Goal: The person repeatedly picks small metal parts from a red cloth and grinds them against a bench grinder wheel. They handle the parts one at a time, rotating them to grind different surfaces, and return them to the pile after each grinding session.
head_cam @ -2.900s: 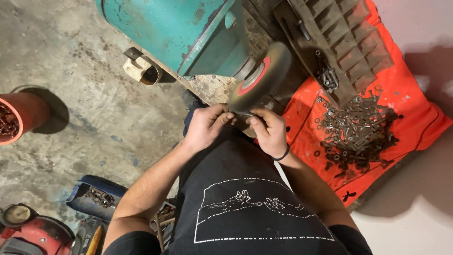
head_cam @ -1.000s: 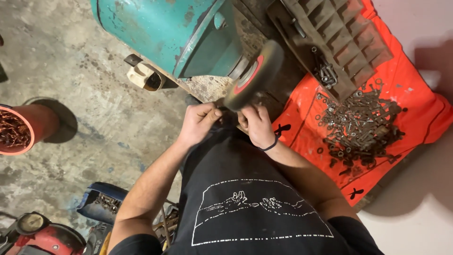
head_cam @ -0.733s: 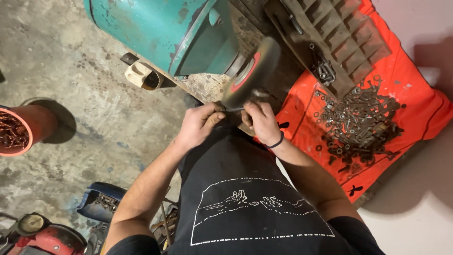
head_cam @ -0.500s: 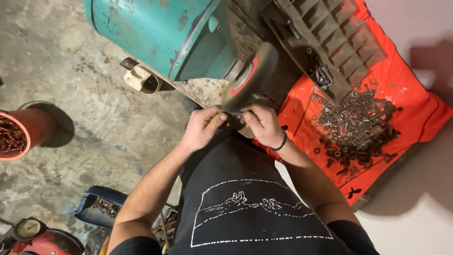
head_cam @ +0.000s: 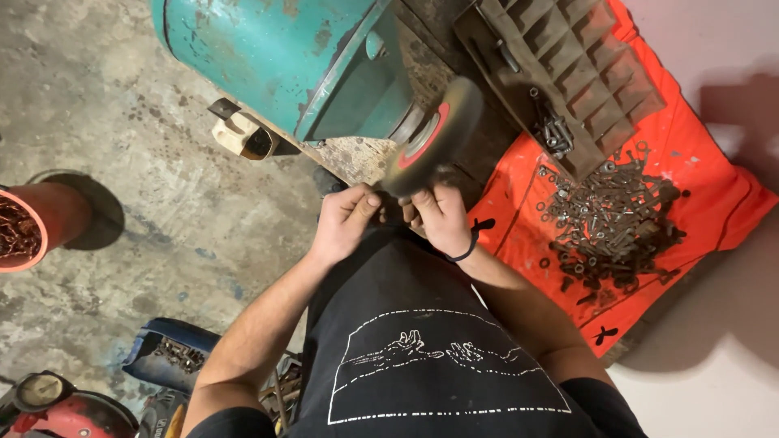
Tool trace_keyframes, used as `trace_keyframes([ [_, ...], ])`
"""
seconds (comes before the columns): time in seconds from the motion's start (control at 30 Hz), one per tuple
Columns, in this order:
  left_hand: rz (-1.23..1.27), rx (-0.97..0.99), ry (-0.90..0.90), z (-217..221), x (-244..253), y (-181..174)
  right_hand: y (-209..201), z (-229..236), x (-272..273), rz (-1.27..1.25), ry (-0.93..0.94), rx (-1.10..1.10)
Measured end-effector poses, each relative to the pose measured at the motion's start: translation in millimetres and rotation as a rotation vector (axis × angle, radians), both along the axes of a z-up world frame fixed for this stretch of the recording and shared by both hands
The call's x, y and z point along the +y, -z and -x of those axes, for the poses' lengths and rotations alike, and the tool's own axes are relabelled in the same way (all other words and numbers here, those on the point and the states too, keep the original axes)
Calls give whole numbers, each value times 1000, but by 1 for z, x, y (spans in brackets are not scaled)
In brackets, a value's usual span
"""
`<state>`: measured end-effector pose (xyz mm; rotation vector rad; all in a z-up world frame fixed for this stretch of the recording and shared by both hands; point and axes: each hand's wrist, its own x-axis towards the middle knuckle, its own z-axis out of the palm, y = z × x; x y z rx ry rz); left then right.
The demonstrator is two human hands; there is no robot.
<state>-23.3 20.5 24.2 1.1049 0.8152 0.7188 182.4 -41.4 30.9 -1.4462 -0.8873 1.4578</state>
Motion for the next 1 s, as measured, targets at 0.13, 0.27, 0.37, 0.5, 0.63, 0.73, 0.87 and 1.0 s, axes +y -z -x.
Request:
trace_keyframes([
  [0.13, 8, -70, 42, -3, 0, 4, 1, -2, -4, 118, 65, 53],
  [0.27, 114, -156, 71, -13, -5, 15, -2, -12, -1, 106, 72, 48],
  [0.37, 165, -208, 53, -15, -9, 22, -8, -7, 1, 153, 95, 65],
  [0.5, 205, -248, 8, -6, -9, 33, -13, 10, 5, 229, 103, 88],
  [0.63, 148, -241, 1, -2, -2, 22, -7, 17, 3, 178, 114, 171],
  [0.73, 148, -182, 65, -6, -7, 24, -14, 15, 2, 156, 192, 163],
  [0.87, 181, -271, 102, -17, -12, 25, -18, 3, 5, 193, 246, 163],
  [1.0, 195, -294, 104, -21, -14, 21, -19, -4, 11, 80, 203, 119],
])
